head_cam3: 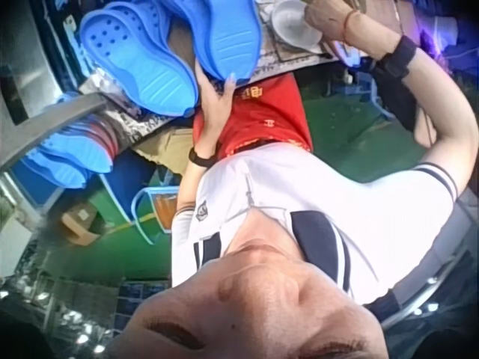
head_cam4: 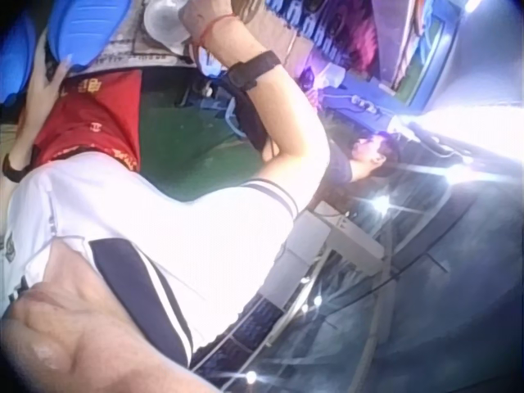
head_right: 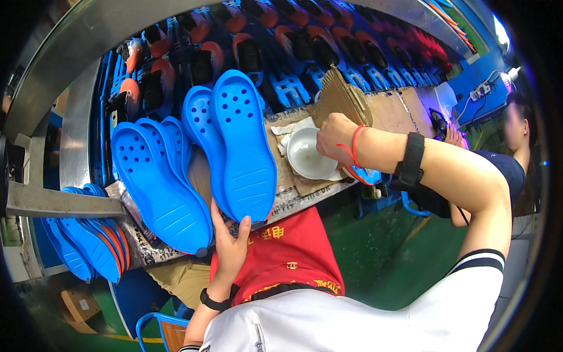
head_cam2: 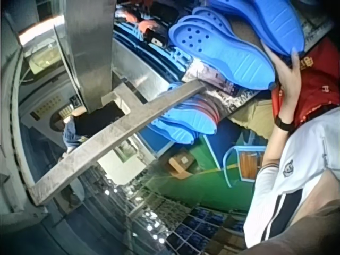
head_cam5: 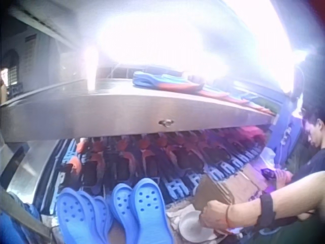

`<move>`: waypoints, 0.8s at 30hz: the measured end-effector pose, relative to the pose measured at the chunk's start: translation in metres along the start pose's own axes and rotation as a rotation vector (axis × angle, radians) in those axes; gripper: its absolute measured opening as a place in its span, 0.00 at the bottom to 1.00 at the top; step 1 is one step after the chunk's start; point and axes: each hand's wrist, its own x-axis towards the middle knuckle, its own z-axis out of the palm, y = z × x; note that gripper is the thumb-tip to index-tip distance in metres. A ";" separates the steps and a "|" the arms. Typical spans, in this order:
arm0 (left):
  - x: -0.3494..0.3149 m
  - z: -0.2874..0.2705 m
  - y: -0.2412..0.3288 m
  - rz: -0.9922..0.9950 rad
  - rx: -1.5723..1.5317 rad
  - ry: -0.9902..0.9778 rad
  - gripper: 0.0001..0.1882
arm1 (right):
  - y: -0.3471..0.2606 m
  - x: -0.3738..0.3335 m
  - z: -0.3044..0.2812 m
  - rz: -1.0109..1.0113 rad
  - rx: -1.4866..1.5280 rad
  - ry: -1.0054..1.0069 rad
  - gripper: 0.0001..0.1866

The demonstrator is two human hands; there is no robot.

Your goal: Applying adhesive to blue shoe soles using a brush at a factory workstation.

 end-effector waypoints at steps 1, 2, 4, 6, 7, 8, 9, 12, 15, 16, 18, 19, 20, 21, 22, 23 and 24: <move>0.000 0.000 0.000 0.002 0.003 0.003 0.44 | 0.000 -0.003 -0.003 0.001 0.004 -0.001 0.09; 0.000 0.000 -0.001 0.005 0.005 0.006 0.44 | 0.001 -0.007 -0.006 0.013 0.004 -0.045 0.09; 0.000 -0.001 0.001 -0.003 0.006 0.003 0.44 | 0.002 -0.012 -0.010 0.024 0.006 -0.088 0.09; 0.001 -0.001 0.001 -0.009 0.006 -0.002 0.44 | 0.004 -0.017 -0.012 0.030 0.080 -0.097 0.08; 0.001 -0.001 0.000 -0.012 0.010 0.001 0.44 | 0.005 -0.019 -0.013 0.033 0.083 -0.098 0.08; 0.000 -0.001 0.000 -0.014 0.014 0.005 0.44 | 0.007 -0.021 -0.015 0.007 0.193 -0.076 0.08; 0.000 0.000 -0.001 -0.011 0.014 -0.001 0.44 | 0.009 -0.023 -0.016 -0.014 0.305 -0.053 0.08; -0.001 0.001 -0.003 -0.029 0.014 0.002 0.44 | 0.006 -0.020 -0.011 -0.023 0.381 -0.002 0.09; -0.001 0.000 -0.003 -0.043 -0.010 0.007 0.44 | 0.000 -0.004 -0.006 -0.001 0.240 -0.041 0.08; -0.001 -0.001 -0.004 -0.033 0.006 -0.008 0.42 | 0.000 -0.001 -0.006 0.004 0.242 -0.037 0.08; -0.002 -0.002 -0.005 -0.016 0.026 -0.026 0.41 | 0.003 0.003 -0.007 0.013 0.082 -0.081 0.13; -0.002 -0.001 -0.007 -0.014 0.040 -0.019 0.41 | 0.006 0.003 -0.006 0.021 0.083 -0.077 0.13; -0.003 -0.001 -0.008 -0.011 0.053 -0.012 0.41 | 0.011 0.004 -0.004 -0.013 0.056 -0.054 0.16; -0.003 -0.001 -0.008 -0.006 0.057 -0.015 0.41 | 0.015 0.005 -0.002 -0.049 0.029 -0.030 0.19; -0.003 0.000 -0.006 0.000 0.061 -0.013 0.41 | 0.016 0.006 0.002 -0.043 0.031 -0.026 0.19; -0.003 0.000 -0.006 0.005 0.065 -0.012 0.41 | 0.017 0.006 0.007 -0.048 -0.012 0.077 0.23; -0.002 0.000 -0.005 0.010 0.068 -0.015 0.41 | 0.017 0.004 0.004 -0.052 -0.056 0.181 0.26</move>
